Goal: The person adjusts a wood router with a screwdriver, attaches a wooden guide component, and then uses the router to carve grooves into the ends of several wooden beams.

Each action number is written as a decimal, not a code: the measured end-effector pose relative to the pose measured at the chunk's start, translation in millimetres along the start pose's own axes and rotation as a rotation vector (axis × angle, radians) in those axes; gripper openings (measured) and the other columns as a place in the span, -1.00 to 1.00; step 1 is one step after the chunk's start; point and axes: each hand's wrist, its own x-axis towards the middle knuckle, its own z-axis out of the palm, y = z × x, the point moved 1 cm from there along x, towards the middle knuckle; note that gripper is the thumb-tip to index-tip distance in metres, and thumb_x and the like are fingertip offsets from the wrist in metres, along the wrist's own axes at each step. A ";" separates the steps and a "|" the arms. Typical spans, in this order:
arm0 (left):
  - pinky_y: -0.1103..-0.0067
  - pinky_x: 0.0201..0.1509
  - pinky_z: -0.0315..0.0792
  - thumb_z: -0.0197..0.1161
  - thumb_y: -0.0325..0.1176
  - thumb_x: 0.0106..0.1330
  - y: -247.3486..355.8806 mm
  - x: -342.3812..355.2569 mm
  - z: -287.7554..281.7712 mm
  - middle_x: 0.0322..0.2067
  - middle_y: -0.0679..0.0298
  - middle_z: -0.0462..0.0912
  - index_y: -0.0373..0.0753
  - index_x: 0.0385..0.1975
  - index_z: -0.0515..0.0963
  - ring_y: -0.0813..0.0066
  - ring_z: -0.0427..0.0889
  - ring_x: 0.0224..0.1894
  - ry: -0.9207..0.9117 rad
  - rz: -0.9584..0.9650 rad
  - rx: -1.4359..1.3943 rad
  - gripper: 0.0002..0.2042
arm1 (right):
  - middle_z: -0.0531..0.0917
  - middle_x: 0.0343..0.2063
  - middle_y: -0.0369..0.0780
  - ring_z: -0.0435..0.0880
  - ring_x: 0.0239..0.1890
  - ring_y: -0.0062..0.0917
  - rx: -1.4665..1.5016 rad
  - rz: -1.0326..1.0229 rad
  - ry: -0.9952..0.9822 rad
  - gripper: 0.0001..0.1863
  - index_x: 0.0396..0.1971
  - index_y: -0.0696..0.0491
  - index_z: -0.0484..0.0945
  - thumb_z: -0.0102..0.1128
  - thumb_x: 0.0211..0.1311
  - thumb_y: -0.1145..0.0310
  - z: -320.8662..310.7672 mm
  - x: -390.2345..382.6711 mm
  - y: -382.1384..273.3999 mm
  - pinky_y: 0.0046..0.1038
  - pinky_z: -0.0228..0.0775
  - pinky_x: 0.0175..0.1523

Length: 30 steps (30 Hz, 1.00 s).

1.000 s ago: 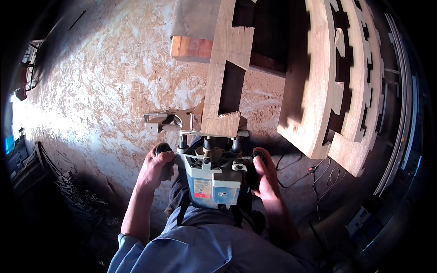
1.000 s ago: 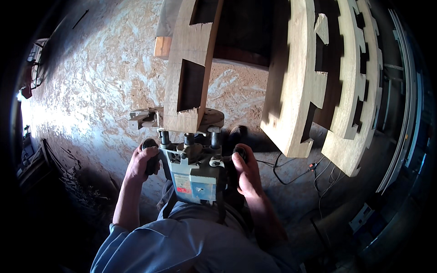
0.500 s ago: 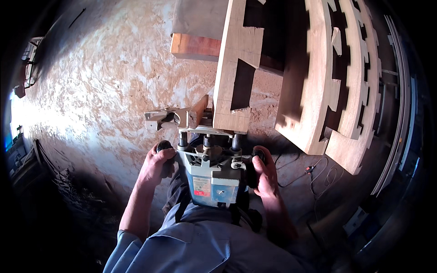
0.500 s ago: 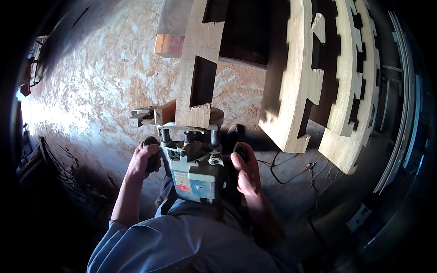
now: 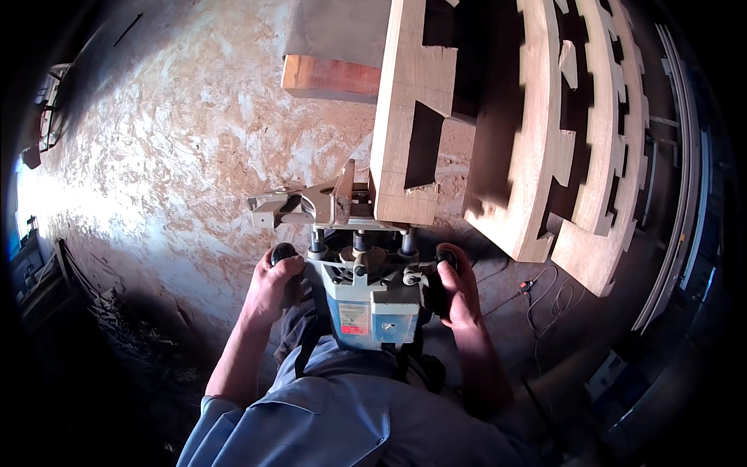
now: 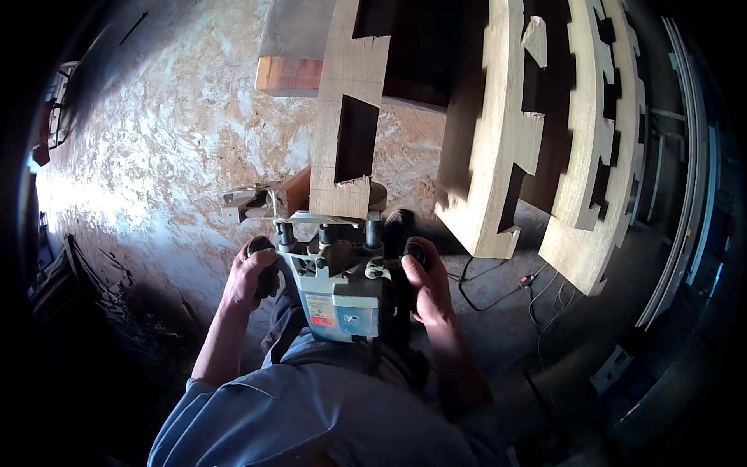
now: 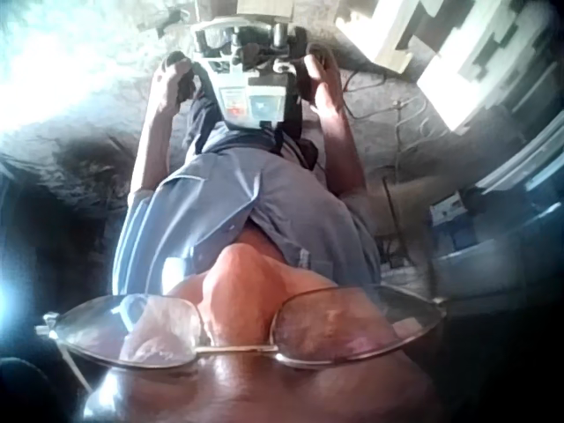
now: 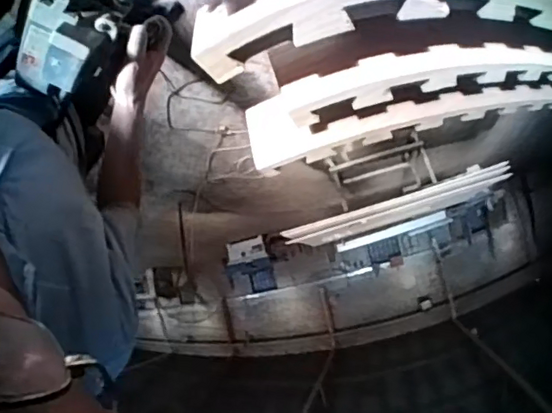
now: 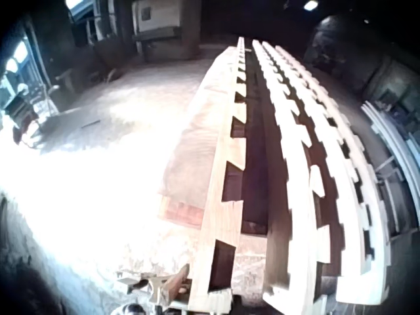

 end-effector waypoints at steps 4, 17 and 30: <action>0.64 -0.68 0.33 0.24 -0.23 0.17 -2.3 -6.4 0.9 -0.55 0.32 0.47 -0.25 -0.34 0.41 0.58 0.45 -0.69 0.047 -0.019 -0.009 -0.76 | 0.56 -0.38 -0.32 0.56 -0.47 -0.64 -0.008 0.026 -0.016 -0.60 0.10 0.04 0.38 0.21 0.32 0.31 -4.8 2.5 3.8 -0.57 0.46 -0.45; 0.61 -0.67 0.36 0.23 -0.22 0.20 -4.5 -5.7 15.0 -0.55 0.31 0.45 -0.24 -0.36 0.40 0.57 0.46 -0.67 0.021 0.011 0.011 -0.76 | 0.52 -0.47 -0.36 0.52 -0.55 -0.70 -0.050 0.022 -0.014 -0.59 0.10 0.02 0.39 0.22 0.31 0.28 -16.8 5.6 -7.3 -0.59 0.44 -0.49; 0.63 -0.64 0.36 0.20 -0.22 0.21 -1.7 -0.1 15.7 -0.53 0.34 0.46 -0.22 -0.36 0.42 0.59 0.47 -0.65 0.009 -0.009 0.020 -0.79 | 0.51 -0.48 -0.37 0.50 -0.61 -0.69 -0.005 0.013 0.002 -0.57 0.10 0.03 0.38 0.25 0.29 0.27 -11.7 -0.8 -7.9 -0.61 0.37 -0.55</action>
